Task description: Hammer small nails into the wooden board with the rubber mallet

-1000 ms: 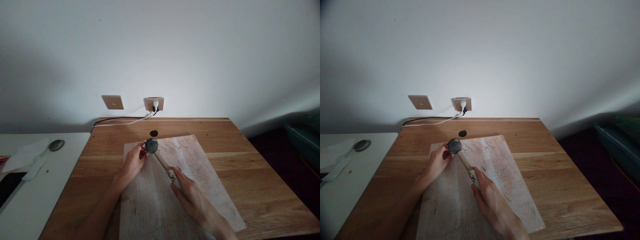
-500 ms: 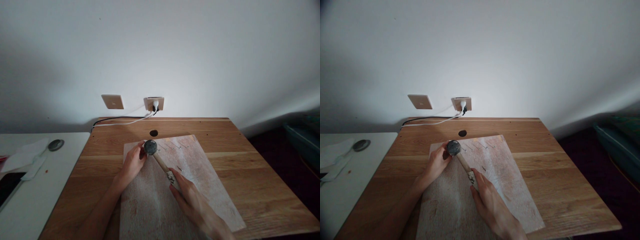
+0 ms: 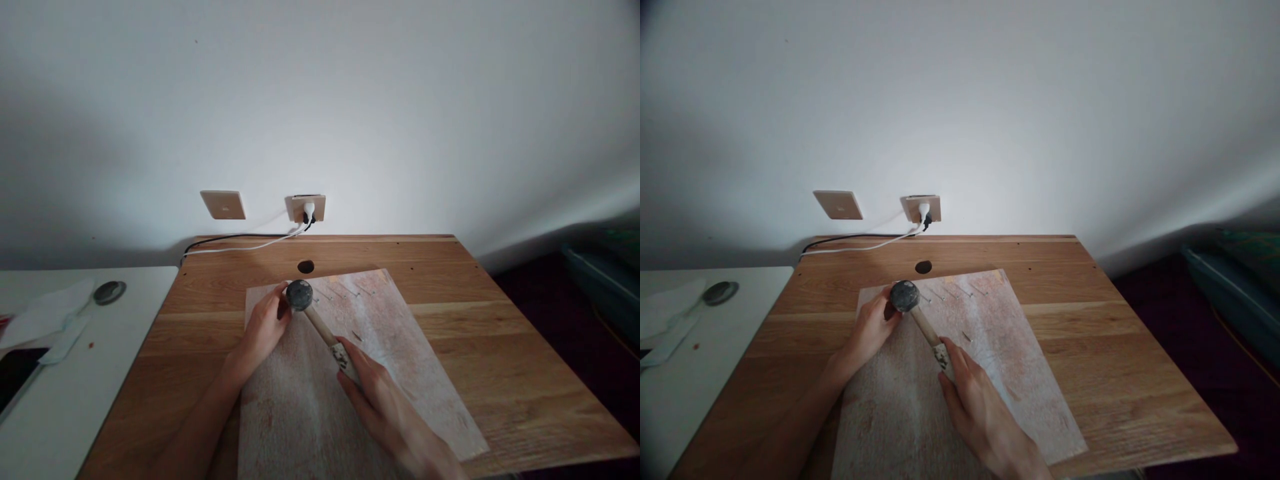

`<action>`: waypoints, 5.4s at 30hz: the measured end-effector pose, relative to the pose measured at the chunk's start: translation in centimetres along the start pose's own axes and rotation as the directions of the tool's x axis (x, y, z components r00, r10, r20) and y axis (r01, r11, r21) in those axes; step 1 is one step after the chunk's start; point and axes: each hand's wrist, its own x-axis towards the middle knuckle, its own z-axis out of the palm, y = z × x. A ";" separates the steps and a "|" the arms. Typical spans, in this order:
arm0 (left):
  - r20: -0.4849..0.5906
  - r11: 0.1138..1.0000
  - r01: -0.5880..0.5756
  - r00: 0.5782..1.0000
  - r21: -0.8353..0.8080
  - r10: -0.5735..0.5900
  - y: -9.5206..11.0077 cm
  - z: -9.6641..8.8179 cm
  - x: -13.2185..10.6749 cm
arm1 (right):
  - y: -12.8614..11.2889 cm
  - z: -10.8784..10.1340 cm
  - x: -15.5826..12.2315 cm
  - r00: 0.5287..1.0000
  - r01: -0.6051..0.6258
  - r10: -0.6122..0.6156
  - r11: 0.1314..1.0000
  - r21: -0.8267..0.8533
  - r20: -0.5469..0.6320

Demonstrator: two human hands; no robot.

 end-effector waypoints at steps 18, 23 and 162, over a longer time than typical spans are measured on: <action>0.647 0.597 -0.783 0.549 0.176 0.529 13.4 3.8 2.2 | 5.4 -5.5 -6.0 0.865 -0.289 0.315 0.949 0.125 -0.390; 0.703 0.540 -0.807 0.528 0.241 0.475 14.2 4.5 2.1 | 5.6 -5.6 -6.5 0.856 -0.259 0.305 0.952 0.164 -0.417; -0.048 0.885 0.014 0.999 0.466 0.010 5.3 -5.7 -15.3 | 4.9 3.2 -6.4 0.773 -0.004 -0.289 0.888 -0.460 -0.564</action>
